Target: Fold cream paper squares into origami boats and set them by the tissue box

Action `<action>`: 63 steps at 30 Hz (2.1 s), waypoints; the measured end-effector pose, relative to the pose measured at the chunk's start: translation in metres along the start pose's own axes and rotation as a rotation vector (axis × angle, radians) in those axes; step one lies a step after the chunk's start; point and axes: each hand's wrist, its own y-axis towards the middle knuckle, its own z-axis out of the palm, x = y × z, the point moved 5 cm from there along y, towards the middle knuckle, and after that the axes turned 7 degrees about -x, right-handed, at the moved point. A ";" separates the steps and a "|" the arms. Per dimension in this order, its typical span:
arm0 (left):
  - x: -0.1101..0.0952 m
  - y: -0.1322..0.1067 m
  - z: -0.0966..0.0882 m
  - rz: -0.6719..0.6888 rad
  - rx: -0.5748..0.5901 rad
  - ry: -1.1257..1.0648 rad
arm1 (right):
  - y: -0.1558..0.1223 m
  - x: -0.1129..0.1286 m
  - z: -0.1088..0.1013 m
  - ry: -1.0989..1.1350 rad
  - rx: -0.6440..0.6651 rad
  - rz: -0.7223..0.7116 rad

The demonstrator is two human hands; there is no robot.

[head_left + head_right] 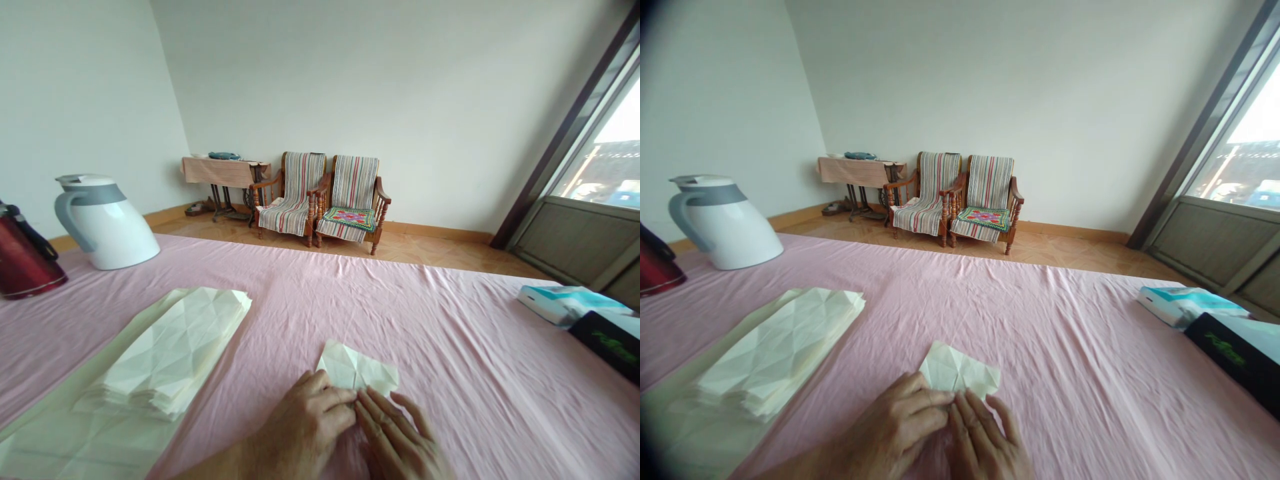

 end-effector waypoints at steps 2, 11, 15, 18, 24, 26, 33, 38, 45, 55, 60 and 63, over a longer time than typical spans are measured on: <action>0.003 -0.001 0.003 0.011 0.026 -0.016 | -0.003 0.000 0.002 -0.025 0.001 -0.011; 0.002 -0.006 0.000 -0.019 -0.007 0.015 | -0.014 -0.010 0.004 -0.152 0.042 0.058; 0.002 -0.006 0.001 -0.013 -0.012 0.017 | -0.014 -0.015 0.003 -0.205 0.056 0.078; 0.002 -0.007 0.001 -0.015 -0.025 0.022 | -0.014 -0.020 0.001 -0.239 0.002 0.135; 0.005 -0.006 0.005 0.005 -0.010 0.022 | -0.010 -0.016 -0.001 -0.139 -0.041 0.074; 0.006 -0.004 0.007 0.017 0.004 0.012 | -0.007 -0.009 0.002 0.003 -0.027 0.029; 0.007 -0.004 0.003 -0.049 0.027 -0.097 | -0.007 0.002 0.012 0.101 -0.018 0.052; 0.013 -0.003 -0.012 -0.145 0.069 -0.132 | -0.012 -0.003 0.013 0.047 0.021 0.060; 0.022 -0.004 -0.025 -0.016 0.191 0.053 | -0.016 -0.005 0.017 0.035 0.012 0.119; 0.029 -0.004 -0.017 0.152 0.101 0.240 | -0.010 -0.005 0.013 0.027 0.003 0.127; 0.038 -0.002 -0.013 0.200 0.032 0.206 | -0.011 -0.004 0.014 0.023 -0.062 0.141; 0.040 -0.002 -0.013 0.197 0.014 0.176 | -0.010 -0.004 0.015 0.028 -0.058 0.144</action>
